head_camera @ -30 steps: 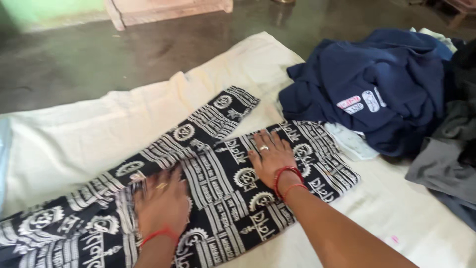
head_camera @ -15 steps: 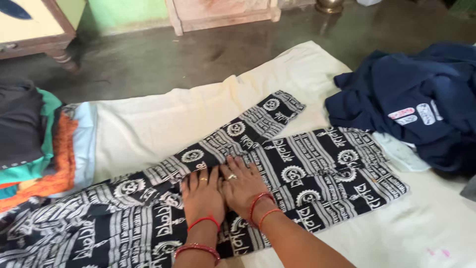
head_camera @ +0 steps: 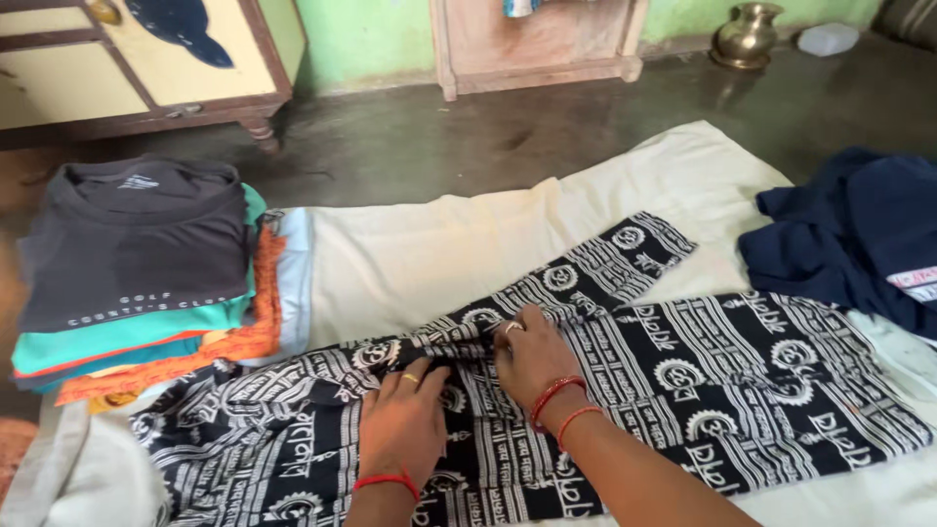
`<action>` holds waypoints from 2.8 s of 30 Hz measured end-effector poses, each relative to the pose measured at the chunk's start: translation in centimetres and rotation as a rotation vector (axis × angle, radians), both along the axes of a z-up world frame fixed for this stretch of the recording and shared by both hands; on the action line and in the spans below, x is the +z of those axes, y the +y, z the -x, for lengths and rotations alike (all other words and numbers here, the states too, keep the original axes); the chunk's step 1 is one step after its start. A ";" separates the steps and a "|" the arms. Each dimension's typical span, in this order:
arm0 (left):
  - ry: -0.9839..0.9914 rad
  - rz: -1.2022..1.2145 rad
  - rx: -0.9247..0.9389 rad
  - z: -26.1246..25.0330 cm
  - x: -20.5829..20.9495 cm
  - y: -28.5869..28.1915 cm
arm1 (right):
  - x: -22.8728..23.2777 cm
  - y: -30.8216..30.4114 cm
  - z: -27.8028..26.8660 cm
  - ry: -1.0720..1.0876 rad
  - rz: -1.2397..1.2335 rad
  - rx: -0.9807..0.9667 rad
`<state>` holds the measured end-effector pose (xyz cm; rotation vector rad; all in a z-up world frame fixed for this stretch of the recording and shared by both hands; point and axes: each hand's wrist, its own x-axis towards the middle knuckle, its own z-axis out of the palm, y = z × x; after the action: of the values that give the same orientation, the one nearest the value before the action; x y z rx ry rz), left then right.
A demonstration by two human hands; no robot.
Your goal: The person folds a black and white patterned cloth and a navy blue sweatshirt on a white sheet laid on the floor. The person smooths and aligns the items by hand, then stacks the folded cloth and begins folding the sweatshirt.
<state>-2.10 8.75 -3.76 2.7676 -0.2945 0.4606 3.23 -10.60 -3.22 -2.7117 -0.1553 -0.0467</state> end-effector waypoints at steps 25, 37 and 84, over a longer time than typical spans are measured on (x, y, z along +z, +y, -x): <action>0.350 1.004 0.477 -9.0 -3.4 21.2 | -2.5 8.9 2.3 0.247 -1.284 0.016; 0.382 -0.314 0.675 -3.3 4.8 17.8 | -2.7 6.5 6.5 0.538 -0.285 0.438; 0.276 -0.053 -0.459 3.5 0.0 9.7 | -5.0 -17.6 4.9 -0.385 -0.858 -0.826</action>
<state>-5.60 18.47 -3.81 2.6470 -0.8523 -0.0444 -1.63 -28.23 -8.20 -1.7179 0.7125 -0.6959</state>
